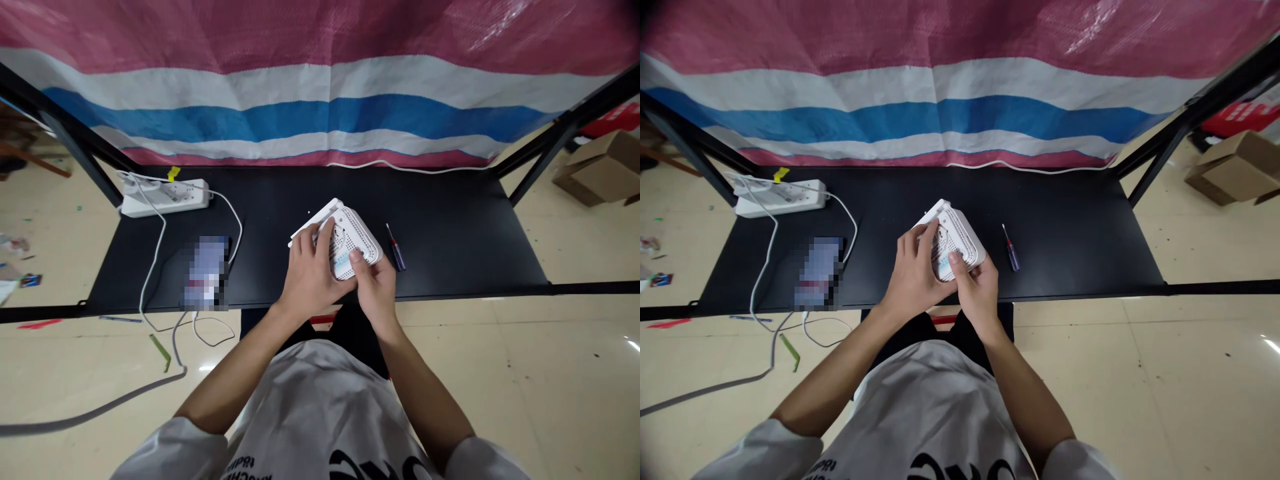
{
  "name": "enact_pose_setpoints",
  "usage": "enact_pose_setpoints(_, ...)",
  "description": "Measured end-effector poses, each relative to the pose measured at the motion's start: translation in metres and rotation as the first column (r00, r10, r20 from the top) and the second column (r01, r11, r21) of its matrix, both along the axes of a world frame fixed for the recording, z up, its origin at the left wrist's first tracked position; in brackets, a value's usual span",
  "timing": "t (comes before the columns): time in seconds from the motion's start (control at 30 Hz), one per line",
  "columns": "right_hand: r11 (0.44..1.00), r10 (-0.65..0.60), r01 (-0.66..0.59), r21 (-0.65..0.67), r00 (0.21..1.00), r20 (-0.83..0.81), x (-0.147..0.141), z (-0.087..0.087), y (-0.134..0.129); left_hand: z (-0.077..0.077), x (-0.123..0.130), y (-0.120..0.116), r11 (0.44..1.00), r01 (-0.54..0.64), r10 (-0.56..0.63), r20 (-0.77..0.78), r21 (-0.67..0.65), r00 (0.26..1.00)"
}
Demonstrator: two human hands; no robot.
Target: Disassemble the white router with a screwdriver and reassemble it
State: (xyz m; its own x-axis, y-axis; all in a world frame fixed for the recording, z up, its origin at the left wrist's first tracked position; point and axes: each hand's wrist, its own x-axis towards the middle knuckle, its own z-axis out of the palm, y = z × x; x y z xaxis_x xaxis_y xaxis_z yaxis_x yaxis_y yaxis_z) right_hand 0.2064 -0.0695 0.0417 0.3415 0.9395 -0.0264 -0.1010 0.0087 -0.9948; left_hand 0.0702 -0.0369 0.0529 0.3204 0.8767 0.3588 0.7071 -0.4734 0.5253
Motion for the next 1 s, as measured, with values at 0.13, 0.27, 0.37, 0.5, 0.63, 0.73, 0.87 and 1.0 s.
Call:
enact_pose_setpoints(0.13,0.992,0.011,-0.024,0.125,0.995,0.099,0.010,0.001,0.002,0.023,-0.029,0.017,0.992,0.124,-0.124,0.031,0.003,0.992)
enact_pose_setpoints(0.27,0.968,0.092,-0.130,0.216,0.980,0.175,0.035,0.002,0.006,0.048,-0.065,0.051,0.978,0.192,-0.170,0.226,-0.082,0.959)
enact_pose_setpoints(0.37,0.939,0.180,-0.226,0.261,0.965,0.189,0.047,0.005,0.011,0.056,-0.073,0.060,0.886,0.395,-0.258,0.450,-0.243,0.855)
enact_pose_setpoints(0.5,0.934,0.239,-0.283,0.220,0.949,0.207,0.045,0.007,0.014,0.056,-0.063,0.050,0.796,0.493,-0.184,0.635,-0.352,0.750)
enact_pose_setpoints(0.63,0.947,0.199,-0.224,0.231,0.972,0.125,0.035,0.003,0.015,0.054,-0.056,0.042,0.809,0.479,-0.117,0.705,-0.341,0.699)
enact_pose_setpoints(0.73,0.940,0.181,-0.203,0.275,0.978,0.104,0.030,0.003,0.015,0.057,-0.057,0.041,0.808,0.484,-0.126,0.705,-0.335,0.698)
enact_pose_setpoints(0.87,0.934,0.183,-0.232,0.271,0.964,0.192,0.031,0.007,0.016,0.063,-0.058,0.039,0.816,0.465,-0.132,0.672,-0.344,0.729)
enact_pose_setpoints(1.0,0.933,0.179,-0.232,0.275,0.962,0.205,0.033,0.008,0.019,0.064,-0.056,0.038,0.831,0.435,-0.114,0.660,-0.345,0.742)
